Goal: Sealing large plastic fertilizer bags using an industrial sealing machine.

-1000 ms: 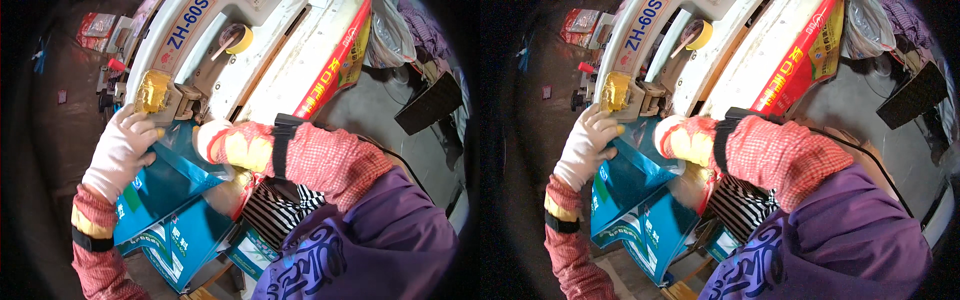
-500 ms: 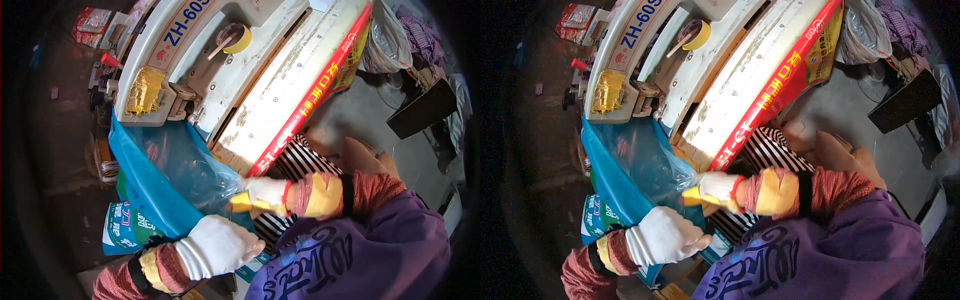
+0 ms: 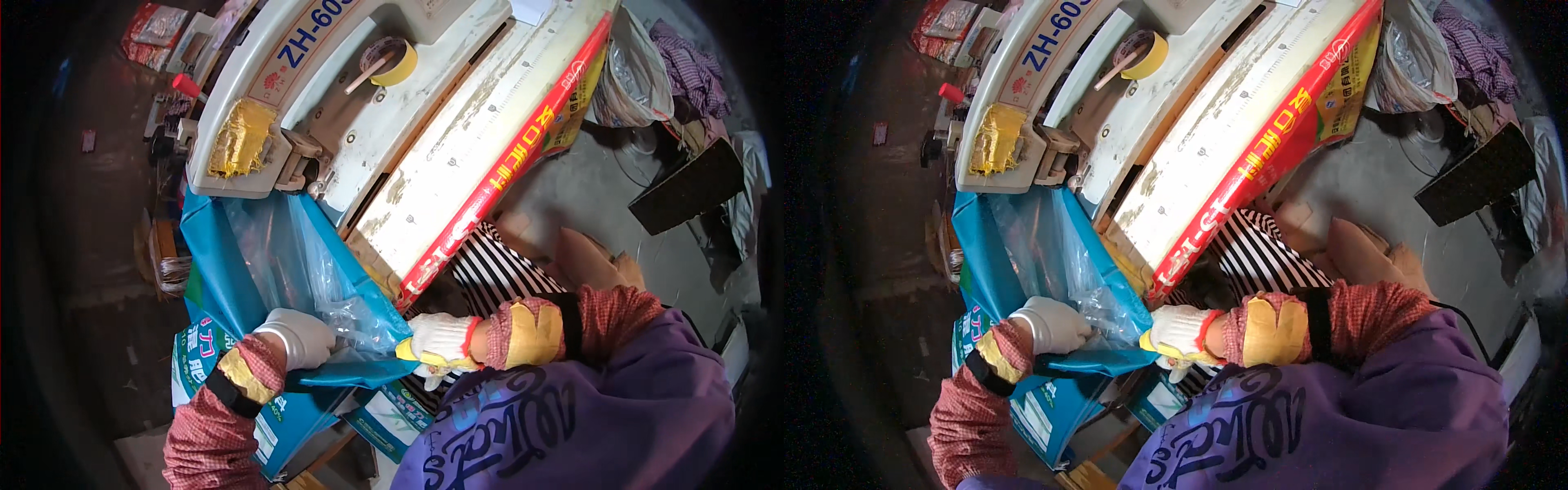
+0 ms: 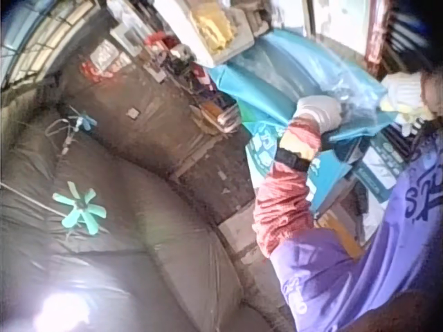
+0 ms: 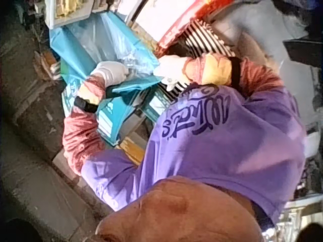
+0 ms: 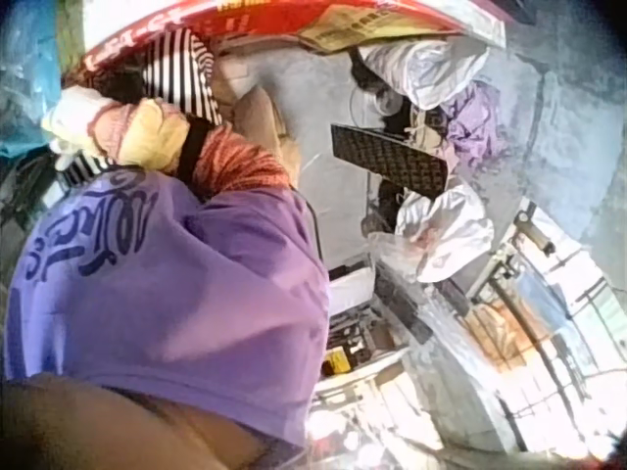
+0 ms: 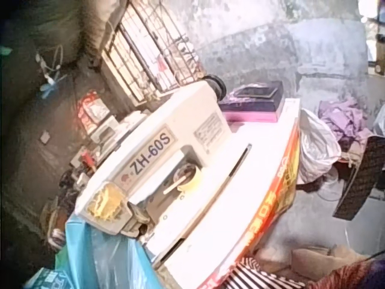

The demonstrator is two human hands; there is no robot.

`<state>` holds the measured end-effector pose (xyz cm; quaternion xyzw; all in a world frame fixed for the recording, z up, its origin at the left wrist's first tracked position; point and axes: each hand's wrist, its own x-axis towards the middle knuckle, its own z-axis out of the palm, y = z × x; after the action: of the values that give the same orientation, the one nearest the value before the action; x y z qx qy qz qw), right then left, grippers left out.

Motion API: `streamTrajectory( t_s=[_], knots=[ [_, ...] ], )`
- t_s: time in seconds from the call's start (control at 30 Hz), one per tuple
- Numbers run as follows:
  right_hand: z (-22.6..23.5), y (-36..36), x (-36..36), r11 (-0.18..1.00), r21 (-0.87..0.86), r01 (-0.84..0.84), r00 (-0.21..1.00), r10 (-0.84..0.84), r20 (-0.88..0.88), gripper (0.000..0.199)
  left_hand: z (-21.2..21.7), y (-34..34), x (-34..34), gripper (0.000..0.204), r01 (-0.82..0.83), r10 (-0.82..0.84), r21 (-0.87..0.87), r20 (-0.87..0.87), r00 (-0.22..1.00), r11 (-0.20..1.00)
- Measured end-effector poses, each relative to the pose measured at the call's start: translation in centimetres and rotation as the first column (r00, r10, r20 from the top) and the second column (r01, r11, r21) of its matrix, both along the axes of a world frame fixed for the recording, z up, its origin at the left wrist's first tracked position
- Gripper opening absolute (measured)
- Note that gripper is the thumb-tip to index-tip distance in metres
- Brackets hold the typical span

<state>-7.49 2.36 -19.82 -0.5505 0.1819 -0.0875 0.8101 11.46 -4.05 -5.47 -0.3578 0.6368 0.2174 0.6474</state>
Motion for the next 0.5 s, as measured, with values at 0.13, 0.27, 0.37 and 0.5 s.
streamTrajectory(
  t_s=[0.13,0.27,0.37,0.5],
  knots=[
    [-1.5,0.3,1.5,0.998,0.061,-0.032,0.998,0.036,-0.05,0.015,-1.0,0.3,2.5,0.029,-0.174,0.022,-0.594,-0.255,0.967,0.786],
    [-2.9,1.1,2.1,0.998,-0.022,0.055,0.998,-0.055,0.016,0.018,-2.6,0.3,3.5,0.065,-0.414,0.005,-0.691,-0.511,0.86,0.593],
    [-2.8,1.4,2.2,0.998,0.062,0.033,0.999,-0.032,-0.013,0.024,-4.7,0.4,3.5,0.061,-0.422,0.15,-0.684,-0.421,0.894,0.595],
    [-1.7,1.2,2.7,0.943,0.325,0.074,0.978,-0.005,-0.208,0.033,-6.2,-0.1,3.9,0.024,-0.462,0.2,-0.664,-0.434,0.878,0.588]
  ],
)
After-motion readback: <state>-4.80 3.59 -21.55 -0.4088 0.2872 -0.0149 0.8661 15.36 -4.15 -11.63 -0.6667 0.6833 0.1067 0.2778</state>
